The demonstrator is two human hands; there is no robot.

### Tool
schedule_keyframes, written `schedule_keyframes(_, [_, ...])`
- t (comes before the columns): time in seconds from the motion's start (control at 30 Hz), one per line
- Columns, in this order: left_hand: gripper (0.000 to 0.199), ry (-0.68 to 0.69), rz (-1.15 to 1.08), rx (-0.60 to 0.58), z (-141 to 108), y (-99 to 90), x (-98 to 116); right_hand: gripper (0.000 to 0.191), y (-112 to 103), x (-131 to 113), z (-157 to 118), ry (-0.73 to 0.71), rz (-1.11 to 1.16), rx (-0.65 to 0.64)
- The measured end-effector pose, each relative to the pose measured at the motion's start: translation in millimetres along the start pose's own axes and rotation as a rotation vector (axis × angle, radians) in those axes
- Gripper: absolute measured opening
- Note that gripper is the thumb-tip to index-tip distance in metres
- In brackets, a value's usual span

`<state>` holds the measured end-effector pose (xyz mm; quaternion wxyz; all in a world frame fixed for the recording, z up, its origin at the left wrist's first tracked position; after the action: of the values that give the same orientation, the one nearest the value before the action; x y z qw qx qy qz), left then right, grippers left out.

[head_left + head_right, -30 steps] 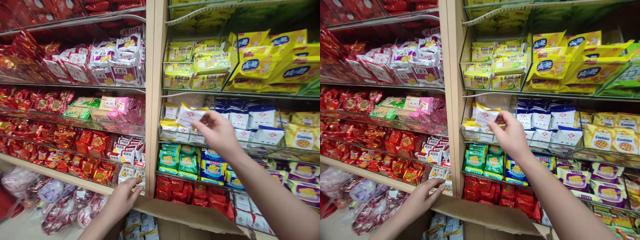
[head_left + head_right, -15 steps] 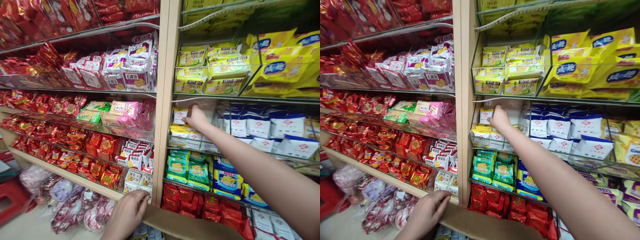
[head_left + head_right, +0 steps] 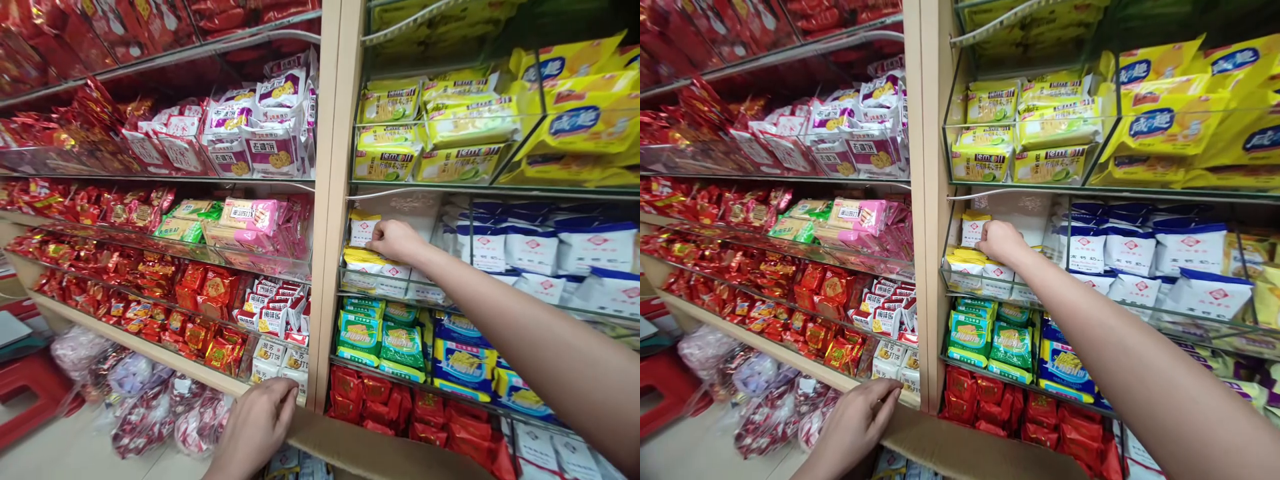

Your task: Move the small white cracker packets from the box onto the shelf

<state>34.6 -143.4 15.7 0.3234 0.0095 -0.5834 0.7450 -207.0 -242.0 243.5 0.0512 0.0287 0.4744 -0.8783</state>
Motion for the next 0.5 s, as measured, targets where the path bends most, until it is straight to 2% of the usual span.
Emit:
schedule_keyframes(0.1, [0.025,0.004,0.004,0.008,0.8,0.1,-1.0,0.011,-2.6,0.3,-4.6,0.005,-0.022,-0.012])
schedule_keyframes(0.23, [0.023,0.010,0.007,0.022,2.0,0.3,-2.7,0.010,-14.2,7.8,-6.6,0.009,-0.052,0.034])
schedule_keyframes(0.33, [0.022,0.012,0.008,0.021,2.5,-0.1,-2.8,0.010,-40.6,7.0,-19.8,-0.036,-0.003,0.203])
schedule_keyframes(0.4, [0.022,0.012,0.011,0.019,2.5,-0.4,-2.5,0.012,-63.9,0.8,-49.9,-0.075,0.154,0.372])
schedule_keyframes(0.43, [0.023,0.014,0.012,0.017,2.5,-0.3,-2.4,0.011,-70.2,-4.3,-71.5,-0.098,0.269,0.410])
schedule_keyframes(0.47, [0.023,0.015,0.013,0.017,2.4,-0.2,-2.5,0.010,-69.2,-10.5,-95.5,-0.114,0.406,0.386])
schedule_keyframes(0.5, [0.024,0.017,0.013,0.020,2.4,-0.1,-2.8,0.008,-59.1,-20.0,-120.9,-0.132,0.532,0.282])
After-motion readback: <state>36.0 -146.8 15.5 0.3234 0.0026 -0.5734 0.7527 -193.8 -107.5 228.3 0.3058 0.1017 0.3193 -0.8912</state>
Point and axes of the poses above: each hand's wrist, its own z-axis towards the middle knuckle, its own y-axis out of the palm, x = y × z, the point moved 9 cm from there along z, towards the middle knuckle, and after that the axes turned 4 degrees about -z, right-handed, at the moved point
